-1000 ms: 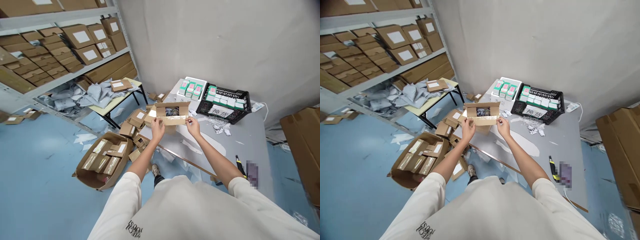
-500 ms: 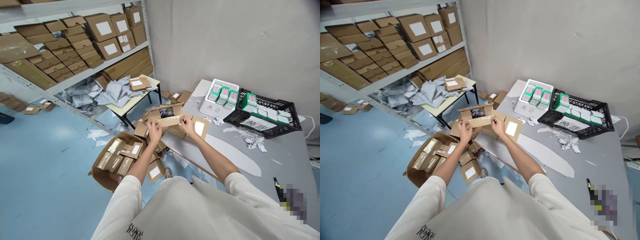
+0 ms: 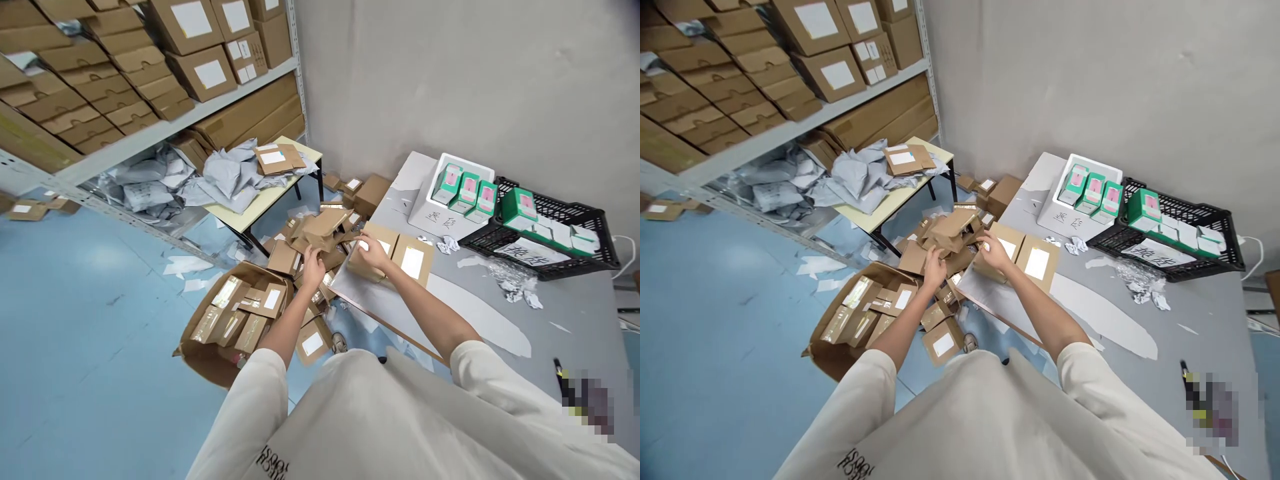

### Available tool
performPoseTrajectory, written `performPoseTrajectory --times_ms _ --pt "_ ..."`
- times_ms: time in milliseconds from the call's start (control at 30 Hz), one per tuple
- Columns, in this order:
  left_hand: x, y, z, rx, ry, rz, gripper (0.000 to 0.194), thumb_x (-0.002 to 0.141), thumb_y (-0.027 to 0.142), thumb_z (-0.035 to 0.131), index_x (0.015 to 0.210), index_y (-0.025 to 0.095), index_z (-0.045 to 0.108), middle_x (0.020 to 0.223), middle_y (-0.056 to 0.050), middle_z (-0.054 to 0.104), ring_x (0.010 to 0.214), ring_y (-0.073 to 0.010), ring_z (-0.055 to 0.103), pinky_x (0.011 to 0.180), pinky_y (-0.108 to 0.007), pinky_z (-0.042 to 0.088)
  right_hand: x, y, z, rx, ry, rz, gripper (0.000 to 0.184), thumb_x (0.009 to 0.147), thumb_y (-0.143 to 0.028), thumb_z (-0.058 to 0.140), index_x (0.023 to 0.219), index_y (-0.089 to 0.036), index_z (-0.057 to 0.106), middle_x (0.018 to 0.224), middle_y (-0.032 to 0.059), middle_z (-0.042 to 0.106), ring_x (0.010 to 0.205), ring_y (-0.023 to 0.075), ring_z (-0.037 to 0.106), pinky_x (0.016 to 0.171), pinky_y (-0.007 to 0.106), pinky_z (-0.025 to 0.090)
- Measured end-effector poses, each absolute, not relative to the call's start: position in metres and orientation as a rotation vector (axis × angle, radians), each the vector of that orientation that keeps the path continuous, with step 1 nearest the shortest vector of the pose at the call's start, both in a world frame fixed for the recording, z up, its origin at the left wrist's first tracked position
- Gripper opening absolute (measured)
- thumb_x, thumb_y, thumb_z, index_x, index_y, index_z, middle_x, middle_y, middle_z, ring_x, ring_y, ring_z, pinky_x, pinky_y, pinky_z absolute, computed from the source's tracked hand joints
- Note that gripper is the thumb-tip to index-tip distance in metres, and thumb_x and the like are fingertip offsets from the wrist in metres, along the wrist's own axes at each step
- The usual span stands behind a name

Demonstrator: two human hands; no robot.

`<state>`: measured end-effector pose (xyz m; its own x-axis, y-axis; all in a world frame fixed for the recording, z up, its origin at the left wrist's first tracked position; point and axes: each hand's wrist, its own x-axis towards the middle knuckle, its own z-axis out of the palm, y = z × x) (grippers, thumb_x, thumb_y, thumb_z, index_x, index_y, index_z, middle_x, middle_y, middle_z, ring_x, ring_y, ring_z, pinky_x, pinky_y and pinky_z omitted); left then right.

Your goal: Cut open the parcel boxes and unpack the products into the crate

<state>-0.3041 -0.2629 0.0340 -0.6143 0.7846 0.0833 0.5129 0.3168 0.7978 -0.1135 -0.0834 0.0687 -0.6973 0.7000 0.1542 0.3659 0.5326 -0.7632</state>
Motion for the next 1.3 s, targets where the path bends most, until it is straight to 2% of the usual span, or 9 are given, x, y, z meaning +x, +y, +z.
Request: performPoseTrajectory --times_ms 100,433,767,967,1133,1233,1300 --pt "-0.299 -0.255 0.026 1.21 2.239 1.183 0.042 0.086 0.009 0.053 0.126 0.021 0.06 0.156 -0.014 0.04 0.15 -0.0288 0.04 0.125 -0.049 0.037 -0.104 -0.083 0.057 -0.923 -2.32 1.014 0.036 0.085 -0.024 0.055 0.117 -0.026 0.073 0.144 0.0077 0.06 0.142 0.0276 0.049 0.122 0.051 0.036" --pt "-0.259 -0.213 0.023 1.363 2.07 1.167 0.039 0.088 0.012 0.055 0.126 0.021 0.061 0.15 -0.014 0.046 0.146 -0.029 0.044 0.124 -0.047 0.038 -0.047 -0.077 0.048 -1.052 -2.281 0.97 0.031 0.086 -0.021 0.053 0.109 -0.023 0.074 0.132 0.0112 0.066 0.134 0.0281 0.056 0.117 0.05 0.041" --pt "-0.154 -0.171 0.034 1.545 1.839 1.05 0.04 0.084 0.005 0.053 0.12 0.02 0.063 0.133 -0.012 0.059 0.136 -0.0257 0.053 0.121 -0.044 0.041 0.068 -0.073 0.036 -1.304 -2.135 0.929 0.03 0.084 -0.019 0.055 0.106 -0.024 0.075 0.133 0.0095 0.065 0.13 0.0279 0.058 0.117 0.05 0.04" --pt "-0.086 -0.147 0.035 1.596 1.834 0.818 0.038 0.089 0.008 0.053 0.124 0.02 0.062 0.136 -0.012 0.06 0.133 -0.0244 0.055 0.117 -0.041 0.042 0.143 -0.067 0.027 -1.435 -2.11 0.94 0.029 0.083 -0.015 0.057 0.106 -0.021 0.075 0.132 0.0103 0.065 0.13 0.0266 0.057 0.118 0.046 0.04" --pt "-0.041 -0.137 0.031 1.481 1.987 0.557 0.038 0.088 0.012 0.058 0.125 0.021 0.061 0.139 -0.013 0.06 0.137 -0.0267 0.053 0.117 -0.043 0.039 0.184 -0.062 0.02 -1.487 -2.077 1.139 0.029 0.084 -0.016 0.058 0.108 -0.022 0.074 0.129 0.0085 0.069 0.115 0.0243 0.065 0.107 0.043 0.05" --pt "-0.019 -0.133 0.027 1.434 2.055 0.553 0.044 0.083 0.017 0.064 0.128 0.02 0.06 0.143 -0.014 0.058 0.142 -0.0306 0.048 0.117 -0.046 0.038 0.201 -0.06 0.012 -1.464 -2.043 1.273 0.032 0.086 -0.018 0.059 0.115 -0.024 0.071 0.128 0.0065 0.071 0.11 0.0225 0.068 0.103 0.041 0.052" --pt "-0.005 -0.13 0.024 1.393 2.088 0.597 0.051 0.081 0.02 0.067 0.131 0.02 0.059 0.147 -0.014 0.055 0.142 -0.0305 0.047 0.117 -0.044 0.038 0.212 -0.059 0.007 -1.439 -2.015 1.33 0.035 0.086 -0.019 0.059 0.119 -0.024 0.068 0.13 0.0059 0.07 0.108 0.0212 0.069 0.103 0.039 0.052"
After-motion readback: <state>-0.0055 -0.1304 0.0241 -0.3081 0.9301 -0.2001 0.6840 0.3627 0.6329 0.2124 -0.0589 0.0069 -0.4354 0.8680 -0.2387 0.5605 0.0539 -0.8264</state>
